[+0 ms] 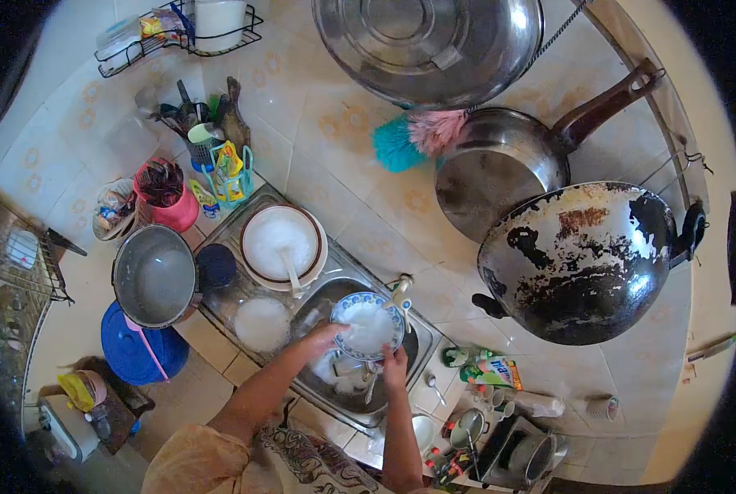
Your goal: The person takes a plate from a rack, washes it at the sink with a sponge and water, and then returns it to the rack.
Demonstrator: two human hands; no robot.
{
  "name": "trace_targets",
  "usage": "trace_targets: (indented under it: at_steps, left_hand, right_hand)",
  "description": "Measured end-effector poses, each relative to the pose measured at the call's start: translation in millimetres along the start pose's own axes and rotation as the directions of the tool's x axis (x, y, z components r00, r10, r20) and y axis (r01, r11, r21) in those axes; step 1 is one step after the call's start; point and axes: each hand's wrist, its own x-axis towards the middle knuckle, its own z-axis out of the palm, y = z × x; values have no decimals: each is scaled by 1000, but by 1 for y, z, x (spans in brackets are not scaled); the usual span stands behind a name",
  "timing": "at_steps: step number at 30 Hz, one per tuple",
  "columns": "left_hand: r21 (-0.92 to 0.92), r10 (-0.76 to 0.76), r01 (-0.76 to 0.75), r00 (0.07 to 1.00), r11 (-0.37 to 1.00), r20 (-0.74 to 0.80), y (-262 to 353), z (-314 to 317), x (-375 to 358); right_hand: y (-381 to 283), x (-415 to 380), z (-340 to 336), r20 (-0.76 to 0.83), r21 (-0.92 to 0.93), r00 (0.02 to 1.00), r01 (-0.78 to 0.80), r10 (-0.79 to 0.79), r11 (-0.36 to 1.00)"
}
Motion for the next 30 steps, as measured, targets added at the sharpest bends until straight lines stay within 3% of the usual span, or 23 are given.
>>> trace_targets:
  at_steps: [1, 3, 7, 9, 10, 12, 13, 15, 16, 18, 19, 21, 24, 25, 27, 28, 30]
  left_hand:
    - [-1, 5, -5, 1000, 1000, 5, -18, -16, 26]
    - [142, 102, -92, 993, 986, -64, -59, -51, 77]
    - [214, 167, -150, 984, 965, -61, -14, 3, 15]
    - [426, 219, -176, 974, 887, -52, -14, 1, 16]
    - [430, 217, -174, 975, 886, -52, -11, 5, 11]
    - [538, 433, -336, 899, 773, -61, -1, 15, -4]
    - [539, 432, -334, 900, 773, -63, 4, 17, -9]
    - [787, 593, -327, 803, 523, -60, 14, 18, -17]
    - [790, 591, -322, 804, 522, -64, 19, 21, -23]
    - [886, 678, -237, 727, 398, -111, 27, 29, -34]
    - [888, 678, -234, 727, 396, -111, 28, 31, -37]
    - [783, 690, -331, 705, 527, -166, 28, 32, -43]
    - [788, 698, -318, 691, 527, -189, 32, 22, -53]
    - [789, 698, -315, 690, 527, -191, 31, 18, -55]
    - [930, 671, -116, 724, 350, -162, 29, 11, -57]
    - [929, 670, -118, 724, 350, -161, 28, 11, -56]
    - [839, 568, -117, 784, 532, -251, 24, 8, -52]
  right_hand:
    - [3, -1, 3, -1, -4, 1000, 6, -6, 1000]
    - [10, -5, 16, -109, 224, 991, 105, -82, 969]
    - [7, -9, 27, -121, 386, 993, 61, -16, 920]
    - [1, -8, 38, -132, 531, 991, 92, -25, 842]
    - [11, -3, 39, -134, 535, 991, 92, -24, 840]
    - [30, 12, 42, -70, 551, 996, 91, -63, 829]
    - [28, 12, 44, -69, 552, 996, 89, -61, 829]
    - [17, 16, 53, -80, 542, 986, -82, 149, 836]
    - [14, 22, 58, -77, 545, 985, -87, 153, 834]
    - [10, 34, 67, -48, 603, 976, -140, 211, 785]
    - [17, 43, 71, 13, 675, 989, -119, 150, 728]
    - [22, 57, 75, 8, 651, 989, -119, 150, 749]
    - [15, 65, 81, 42, 643, 985, -156, 168, 750]
    - [10, 62, 80, 20, 559, 986, -146, 163, 816]
    - [3, 55, 74, -6, 470, 988, -133, 154, 872]
    - [1, 51, 70, 44, 511, 996, -94, 83, 855]
    - [2, 45, 62, 88, 551, 996, -56, 10, 833]
